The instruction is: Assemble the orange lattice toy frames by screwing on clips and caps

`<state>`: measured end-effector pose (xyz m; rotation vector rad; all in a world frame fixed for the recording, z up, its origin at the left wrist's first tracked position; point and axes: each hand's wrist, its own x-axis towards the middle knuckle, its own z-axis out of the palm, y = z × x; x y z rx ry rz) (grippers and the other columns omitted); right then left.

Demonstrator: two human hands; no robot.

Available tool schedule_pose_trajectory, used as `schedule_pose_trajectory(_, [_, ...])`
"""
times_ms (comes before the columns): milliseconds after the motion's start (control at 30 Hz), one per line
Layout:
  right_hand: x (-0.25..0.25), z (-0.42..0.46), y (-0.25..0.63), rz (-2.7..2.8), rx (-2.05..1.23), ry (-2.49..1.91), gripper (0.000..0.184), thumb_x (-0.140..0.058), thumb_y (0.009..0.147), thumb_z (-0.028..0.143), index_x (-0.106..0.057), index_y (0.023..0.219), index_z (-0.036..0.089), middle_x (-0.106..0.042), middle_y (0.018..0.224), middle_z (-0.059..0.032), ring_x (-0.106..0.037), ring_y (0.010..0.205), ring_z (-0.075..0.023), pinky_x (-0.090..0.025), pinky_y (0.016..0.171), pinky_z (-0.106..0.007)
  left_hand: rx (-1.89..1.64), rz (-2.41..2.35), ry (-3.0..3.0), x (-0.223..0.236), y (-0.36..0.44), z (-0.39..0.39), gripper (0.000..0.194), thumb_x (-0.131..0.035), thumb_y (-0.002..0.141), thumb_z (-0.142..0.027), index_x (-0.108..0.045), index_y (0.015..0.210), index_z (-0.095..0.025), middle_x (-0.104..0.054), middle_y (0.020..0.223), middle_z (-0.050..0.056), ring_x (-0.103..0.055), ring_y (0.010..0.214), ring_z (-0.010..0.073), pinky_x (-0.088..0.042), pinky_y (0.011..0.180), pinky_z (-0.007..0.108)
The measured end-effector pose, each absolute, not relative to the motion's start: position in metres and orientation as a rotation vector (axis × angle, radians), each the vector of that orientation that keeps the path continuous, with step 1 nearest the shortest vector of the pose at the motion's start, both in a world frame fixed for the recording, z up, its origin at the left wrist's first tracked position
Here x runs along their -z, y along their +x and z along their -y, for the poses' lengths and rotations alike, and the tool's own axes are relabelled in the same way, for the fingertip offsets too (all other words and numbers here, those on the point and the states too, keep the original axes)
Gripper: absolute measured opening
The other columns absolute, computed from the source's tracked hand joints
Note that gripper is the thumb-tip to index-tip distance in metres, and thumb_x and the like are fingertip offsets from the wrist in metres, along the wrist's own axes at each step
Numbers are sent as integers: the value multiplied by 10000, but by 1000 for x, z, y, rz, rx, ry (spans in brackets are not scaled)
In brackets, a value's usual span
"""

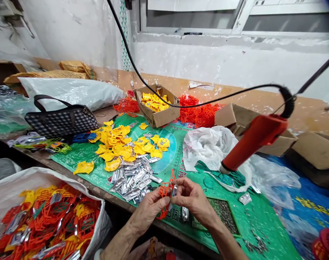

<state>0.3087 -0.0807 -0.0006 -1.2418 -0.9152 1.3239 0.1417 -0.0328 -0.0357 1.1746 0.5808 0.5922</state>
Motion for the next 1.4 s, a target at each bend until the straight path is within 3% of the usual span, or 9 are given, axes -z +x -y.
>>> schedule_pose_trajectory(433, [24, 77, 306, 1115, -991, -1511, 294, -755, 710, 370, -629, 880, 167, -444, 546, 82, -376, 521, -92, -268, 505, -241, -594, -554, 879, 26, 146, 38, 383, -677, 829, -314, -690, 1197, -207, -710, 1183, 85, -621, 1112, 246, -414, 1016, 361])
schedule_pose_trajectory(667, [27, 78, 306, 1048, -1020, -1478, 315, -731, 732, 451, -593, 785, 172, -469, 563, 66, -385, 534, -92, -282, 516, -235, -592, -564, 807, 28, 149, 38, 398, -663, 849, -315, -653, 1239, -236, -688, 1236, 89, -634, 1090, 244, -491, 863, 324])
schedule_pose_trajectory(867, [19, 80, 309, 999, -1107, -1419, 413, -707, 708, 566, -536, 719, 190, -481, 596, 53, -401, 529, -90, -313, 512, -229, -655, -562, 867, 27, 149, 38, 403, -695, 807, -320, -688, 1190, -195, -715, 1177, 86, -636, 1091, 246, -423, 1005, 354])
schedule_pose_trajectory(1033, [19, 76, 320, 1150, -1213, -1466, 435, -639, 737, 606, -475, 663, 210, -458, 514, 58, -410, 475, -100, -315, 493, -235, -763, -681, 962, 34, 143, 36, 369, -670, 839, -366, -698, 1172, -210, -736, 1138, 53, -637, 1077, 234, -425, 1005, 355])
schedule_pose_trajectory(1200, [30, 65, 332, 1622, -968, -1825, 288, -470, 877, 429, -480, 689, 212, -545, 560, 24, -482, 519, -129, -341, 518, -245, -799, -674, 1010, 29, 128, 33, 345, -649, 856, -373, -712, 1147, -198, -741, 1133, 59, -638, 1094, 254, -432, 1010, 375])
schedule_pose_trajectory(1300, [25, 63, 334, 1779, -745, -2077, 174, -522, 835, 286, -534, 685, 198, -636, 649, -31, -576, 626, -181, -338, 574, -274, -799, -668, 1046, 21, 116, 32, 337, -619, 883, -355, -700, 1178, -213, -729, 1174, 53, -620, 1137, 251, -421, 1030, 370])
schedule_pose_trajectory(1400, [13, 57, 332, 1783, -576, -2242, 118, -543, 820, 249, -627, 873, 185, -718, 843, -116, -650, 757, -259, -342, 609, -304, -806, -707, 1081, 15, 108, 30, 338, -617, 880, -357, -704, 1175, -216, -722, 1194, 53, -620, 1130, 254, -425, 1024, 370])
